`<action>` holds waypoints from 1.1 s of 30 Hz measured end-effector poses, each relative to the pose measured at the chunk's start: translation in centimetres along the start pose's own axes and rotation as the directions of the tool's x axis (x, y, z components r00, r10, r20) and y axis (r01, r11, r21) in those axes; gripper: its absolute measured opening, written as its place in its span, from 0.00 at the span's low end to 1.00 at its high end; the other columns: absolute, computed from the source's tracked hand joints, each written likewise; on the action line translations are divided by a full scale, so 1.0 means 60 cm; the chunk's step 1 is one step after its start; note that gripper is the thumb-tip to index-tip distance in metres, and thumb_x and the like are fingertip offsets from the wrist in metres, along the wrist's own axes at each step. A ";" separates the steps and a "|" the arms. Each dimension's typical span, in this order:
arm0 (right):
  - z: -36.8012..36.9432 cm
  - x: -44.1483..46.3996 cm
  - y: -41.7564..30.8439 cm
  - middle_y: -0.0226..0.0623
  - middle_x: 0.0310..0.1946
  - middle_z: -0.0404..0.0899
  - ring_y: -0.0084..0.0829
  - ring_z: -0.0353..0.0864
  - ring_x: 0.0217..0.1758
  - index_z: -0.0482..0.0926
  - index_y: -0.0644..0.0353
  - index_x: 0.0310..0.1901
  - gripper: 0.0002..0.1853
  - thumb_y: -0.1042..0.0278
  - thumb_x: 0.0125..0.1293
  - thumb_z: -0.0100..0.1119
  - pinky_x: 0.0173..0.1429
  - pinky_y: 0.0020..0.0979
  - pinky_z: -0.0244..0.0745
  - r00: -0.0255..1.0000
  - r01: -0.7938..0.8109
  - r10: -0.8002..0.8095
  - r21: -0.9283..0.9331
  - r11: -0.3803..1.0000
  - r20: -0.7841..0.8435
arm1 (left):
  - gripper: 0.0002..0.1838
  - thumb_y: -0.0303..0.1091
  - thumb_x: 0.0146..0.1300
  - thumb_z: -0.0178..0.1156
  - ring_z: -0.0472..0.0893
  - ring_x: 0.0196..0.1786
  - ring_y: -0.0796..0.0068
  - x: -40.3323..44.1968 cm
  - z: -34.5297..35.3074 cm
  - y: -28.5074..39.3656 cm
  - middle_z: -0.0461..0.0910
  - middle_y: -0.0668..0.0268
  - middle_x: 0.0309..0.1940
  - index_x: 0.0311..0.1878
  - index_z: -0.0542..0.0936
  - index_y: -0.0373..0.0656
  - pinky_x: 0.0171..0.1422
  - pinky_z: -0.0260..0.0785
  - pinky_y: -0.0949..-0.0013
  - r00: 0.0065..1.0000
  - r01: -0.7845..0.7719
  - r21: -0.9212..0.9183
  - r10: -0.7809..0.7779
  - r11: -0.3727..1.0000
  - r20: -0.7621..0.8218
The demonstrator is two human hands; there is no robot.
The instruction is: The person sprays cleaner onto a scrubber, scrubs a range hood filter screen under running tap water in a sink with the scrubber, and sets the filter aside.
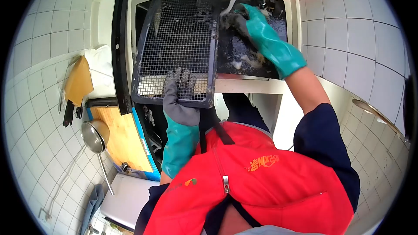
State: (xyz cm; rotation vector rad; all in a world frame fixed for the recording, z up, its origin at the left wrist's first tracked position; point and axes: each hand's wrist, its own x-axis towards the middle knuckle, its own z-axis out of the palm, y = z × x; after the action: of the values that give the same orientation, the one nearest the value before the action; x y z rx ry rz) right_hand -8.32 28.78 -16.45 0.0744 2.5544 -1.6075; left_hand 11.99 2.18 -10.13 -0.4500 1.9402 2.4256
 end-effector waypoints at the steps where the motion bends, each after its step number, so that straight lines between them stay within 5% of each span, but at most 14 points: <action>1: -0.017 -0.007 -0.016 0.45 0.45 0.88 0.36 0.88 0.48 0.85 0.59 0.53 0.16 0.61 0.68 0.67 0.56 0.37 0.80 0.999 -0.047 0.047 0.030 0.998 0.005 | 0.24 0.34 0.85 0.33 0.81 0.65 0.61 0.006 0.003 0.009 0.78 0.50 0.63 0.69 0.70 0.26 0.72 0.77 0.58 0.971 0.177 -0.607 -0.237 0.775 -0.020; 6: -0.087 -0.007 -0.031 0.45 0.52 0.87 0.36 0.86 0.56 0.81 0.64 0.61 0.21 0.62 0.70 0.65 0.59 0.37 0.80 0.971 -0.223 0.215 0.070 0.972 0.107 | 0.23 0.33 0.84 0.34 0.81 0.64 0.62 0.006 0.002 0.005 0.78 0.50 0.63 0.68 0.71 0.27 0.72 0.77 0.59 0.997 -0.068 0.168 0.074 0.984 -0.034; 8: -0.076 -0.011 -0.051 0.39 0.51 0.85 0.30 0.83 0.53 0.81 0.61 0.62 0.21 0.63 0.71 0.64 0.58 0.33 0.78 0.975 -0.194 0.186 0.055 0.980 0.125 | 0.23 0.34 0.84 0.35 0.81 0.64 0.63 0.008 0.017 0.016 0.78 0.51 0.63 0.68 0.70 0.28 0.71 0.77 0.59 0.979 0.122 -0.501 -0.186 0.857 -0.080; 11: -0.048 0.006 0.007 0.34 0.52 0.83 0.27 0.79 0.55 0.80 0.59 0.64 0.20 0.64 0.73 0.62 0.60 0.31 0.75 0.952 -0.168 0.197 -0.138 0.976 0.234 | 0.23 0.34 0.84 0.35 0.80 0.64 0.63 0.014 0.032 -0.010 0.77 0.51 0.63 0.70 0.69 0.29 0.72 0.76 0.58 0.995 0.025 -0.233 -0.048 0.972 -0.092; 12: -0.048 0.004 -0.007 0.35 0.55 0.82 0.29 0.78 0.59 0.79 0.59 0.65 0.23 0.66 0.69 0.64 0.64 0.32 0.74 0.907 0.085 0.097 -0.405 0.911 0.409 | 0.23 0.34 0.84 0.35 0.80 0.65 0.62 0.017 0.037 -0.015 0.77 0.52 0.64 0.70 0.69 0.29 0.73 0.75 0.57 0.998 -0.053 0.018 0.053 0.998 -0.029; 13: -0.047 0.001 -0.025 0.35 0.58 0.81 0.31 0.77 0.63 0.78 0.60 0.66 0.26 0.68 0.66 0.66 0.68 0.33 0.73 0.819 0.425 -0.012 -0.591 0.686 0.574 | 0.23 0.34 0.84 0.35 0.79 0.66 0.60 0.026 0.051 -0.019 0.76 0.52 0.65 0.71 0.68 0.30 0.75 0.73 0.55 0.964 0.107 -0.567 -0.225 0.817 -0.143; 14: -0.046 -0.002 -0.042 0.36 0.60 0.80 0.33 0.76 0.67 0.77 0.60 0.67 0.29 0.70 0.62 0.68 0.72 0.35 0.71 0.698 0.680 -0.115 -0.605 0.414 0.707 | 0.23 0.34 0.84 0.35 0.79 0.66 0.60 0.032 0.067 -0.023 0.76 0.52 0.65 0.71 0.68 0.30 0.75 0.73 0.55 0.964 0.105 -0.569 -0.223 0.816 -0.142; 15: -0.027 0.001 -0.048 0.35 0.60 0.80 0.34 0.75 0.67 0.77 0.61 0.65 0.36 0.71 0.51 0.75 0.73 0.34 0.70 0.797 0.138 0.069 -0.292 0.946 0.600 | 0.24 0.34 0.84 0.35 0.78 0.67 0.60 0.032 0.088 -0.024 0.76 0.52 0.65 0.72 0.68 0.31 0.76 0.73 0.54 0.974 0.110 -0.562 -0.200 0.820 -0.103; 18: -0.005 0.044 0.058 0.36 0.58 0.77 0.34 0.73 0.67 0.76 0.61 0.57 0.49 0.72 0.21 0.84 0.78 0.32 0.62 0.710 -0.127 0.067 0.034 0.991 0.701 | 0.24 0.35 0.83 0.35 0.77 0.69 0.60 0.032 0.115 -0.033 0.75 0.54 0.67 0.72 0.68 0.33 0.77 0.71 0.52 0.988 0.117 -0.546 -0.151 0.830 -0.019; 20: -0.008 0.066 0.136 0.35 0.58 0.74 0.34 0.72 0.66 0.72 0.58 0.52 0.48 0.72 0.19 0.84 0.78 0.33 0.59 0.566 0.408 -0.521 0.332 0.851 0.639 | 0.23 0.35 0.83 0.38 0.76 0.70 0.60 0.029 0.111 -0.053 0.75 0.54 0.68 0.73 0.68 0.33 0.77 0.72 0.50 0.955 0.227 -0.762 -0.291 0.607 0.053; 22: -0.012 0.084 0.122 0.37 0.62 0.72 0.34 0.72 0.67 0.70 0.56 0.55 0.50 0.75 0.18 0.82 0.78 0.34 0.60 0.474 0.425 -0.658 0.502 0.753 0.586 | 0.23 0.36 0.83 0.41 0.76 0.71 0.59 0.026 0.112 -0.054 0.74 0.54 0.69 0.73 0.68 0.34 0.79 0.68 0.48 0.912 0.253 -0.781 -0.411 0.571 -0.006; 27: -0.058 0.052 -0.017 0.37 0.64 0.73 0.33 0.73 0.67 0.72 0.57 0.58 0.47 0.83 0.27 0.77 0.80 0.37 0.62 0.672 0.033 -0.146 0.168 0.985 0.726 | 0.28 0.47 0.84 0.42 0.74 0.74 0.58 -0.030 -0.019 -0.004 0.73 0.54 0.73 0.74 0.69 0.36 0.83 0.60 0.48 0.948 0.310 -0.651 -0.280 0.693 0.153; 30: -0.048 0.082 0.076 0.36 0.61 0.75 0.31 0.74 0.65 0.73 0.58 0.58 0.44 0.84 0.31 0.76 0.78 0.35 0.64 0.713 0.161 -0.178 0.089 0.983 0.678 | 0.32 0.54 0.83 0.43 0.76 0.72 0.52 0.035 -0.075 0.057 0.78 0.51 0.68 0.73 0.70 0.37 0.78 0.69 0.48 0.879 0.438 -0.614 -0.456 0.657 0.139; 33: -0.048 0.086 0.058 0.37 0.61 0.81 0.27 0.81 0.61 0.77 0.65 0.62 0.29 0.82 0.55 0.67 0.71 0.30 0.73 0.560 -0.050 -0.415 0.529 0.847 0.717 | 0.32 0.54 0.82 0.44 0.79 0.69 0.53 0.141 -0.117 0.019 0.78 0.51 0.67 0.73 0.71 0.36 0.74 0.73 0.48 0.829 0.558 -0.585 -0.426 0.588 0.362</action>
State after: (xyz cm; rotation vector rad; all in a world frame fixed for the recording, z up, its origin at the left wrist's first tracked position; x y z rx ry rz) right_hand -13.28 32.78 -18.97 -0.7610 1.4175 -1.7474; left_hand 5.21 -6.27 -12.29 -0.6313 0.6377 2.5419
